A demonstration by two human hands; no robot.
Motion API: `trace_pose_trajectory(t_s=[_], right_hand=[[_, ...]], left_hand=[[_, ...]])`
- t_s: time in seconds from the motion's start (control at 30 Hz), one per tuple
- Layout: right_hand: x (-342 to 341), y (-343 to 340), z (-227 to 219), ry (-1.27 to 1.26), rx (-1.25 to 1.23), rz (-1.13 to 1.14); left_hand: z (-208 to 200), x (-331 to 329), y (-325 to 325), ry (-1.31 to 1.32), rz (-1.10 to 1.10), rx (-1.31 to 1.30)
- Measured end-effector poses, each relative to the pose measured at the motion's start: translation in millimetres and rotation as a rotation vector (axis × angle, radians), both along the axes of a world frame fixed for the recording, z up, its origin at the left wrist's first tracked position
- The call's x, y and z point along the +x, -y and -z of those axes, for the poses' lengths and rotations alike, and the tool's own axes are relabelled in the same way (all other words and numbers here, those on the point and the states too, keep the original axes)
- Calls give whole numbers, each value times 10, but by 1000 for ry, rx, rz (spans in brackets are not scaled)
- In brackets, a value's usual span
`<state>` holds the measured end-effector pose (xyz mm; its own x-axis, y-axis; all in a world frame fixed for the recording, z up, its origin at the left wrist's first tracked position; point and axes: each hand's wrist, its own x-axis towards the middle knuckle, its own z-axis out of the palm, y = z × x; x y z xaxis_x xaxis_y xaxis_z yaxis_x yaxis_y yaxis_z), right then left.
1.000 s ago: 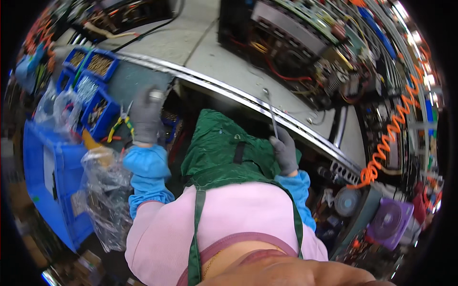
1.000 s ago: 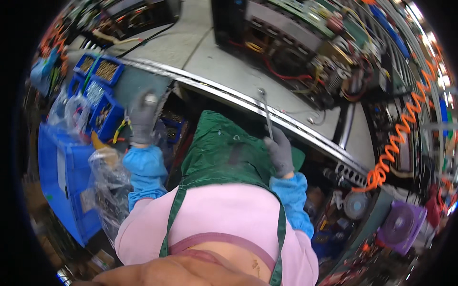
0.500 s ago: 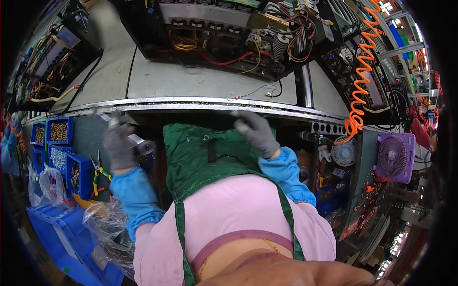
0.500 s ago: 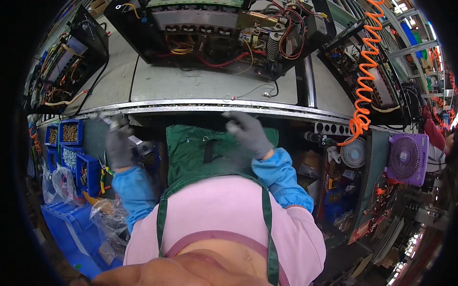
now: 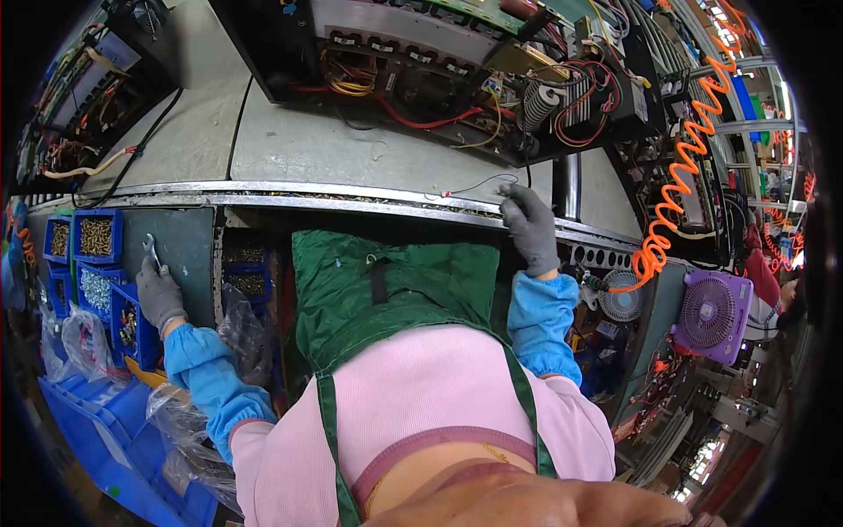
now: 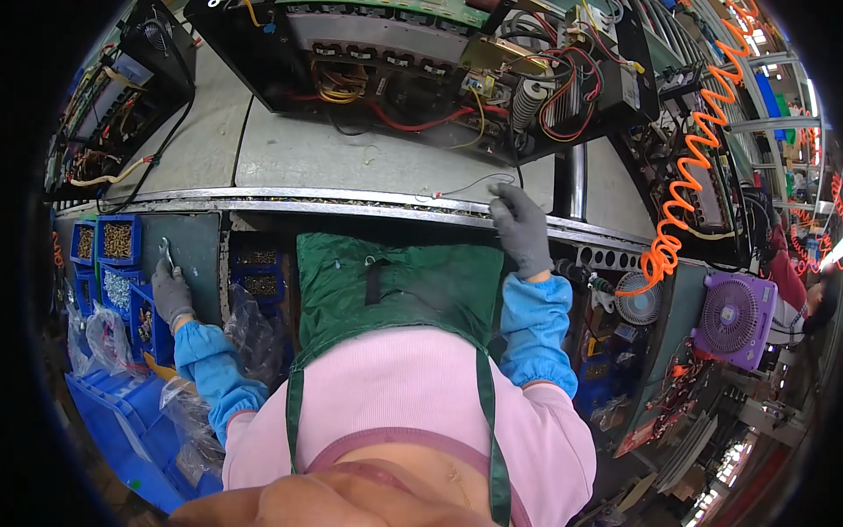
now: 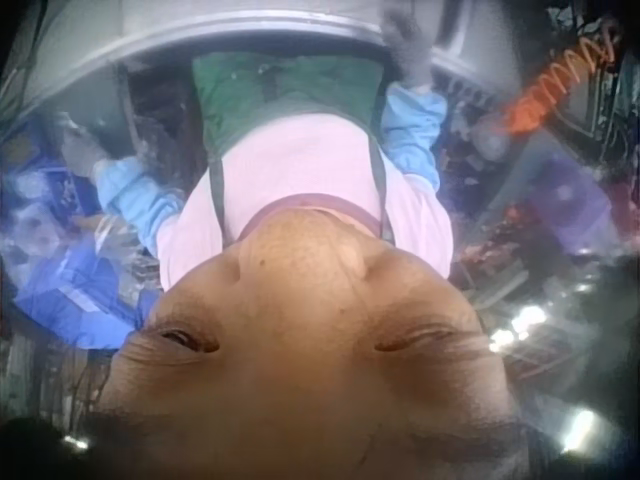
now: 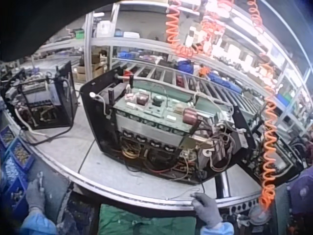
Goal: Assemble an electronic component by stripping wires, tightening screws with a screwdriver, and using a wrench on nuts.
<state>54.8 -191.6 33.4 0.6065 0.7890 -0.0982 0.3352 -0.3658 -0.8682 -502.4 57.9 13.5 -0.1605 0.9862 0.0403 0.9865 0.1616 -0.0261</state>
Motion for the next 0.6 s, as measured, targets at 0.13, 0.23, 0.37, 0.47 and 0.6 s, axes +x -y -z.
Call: trace_pose_trajectory(t_s=[0.13,0.23,0.37,0.47,0.6], right_hand=[[319,243,-159,-123,24,178],[822,295,-227,-255,188,337],[1767,0,-142,-415,428,366],[2543,-377,-19,292,224,119],[3391,-997,138,610,32,81]], left_hand=[[-103,228,-3,51,181,216],[-101,998,43,332,452,323],[172,2445,298,533,769,298],[318,3041,451,644,912,231],[559,3312,519,443,855,242]])
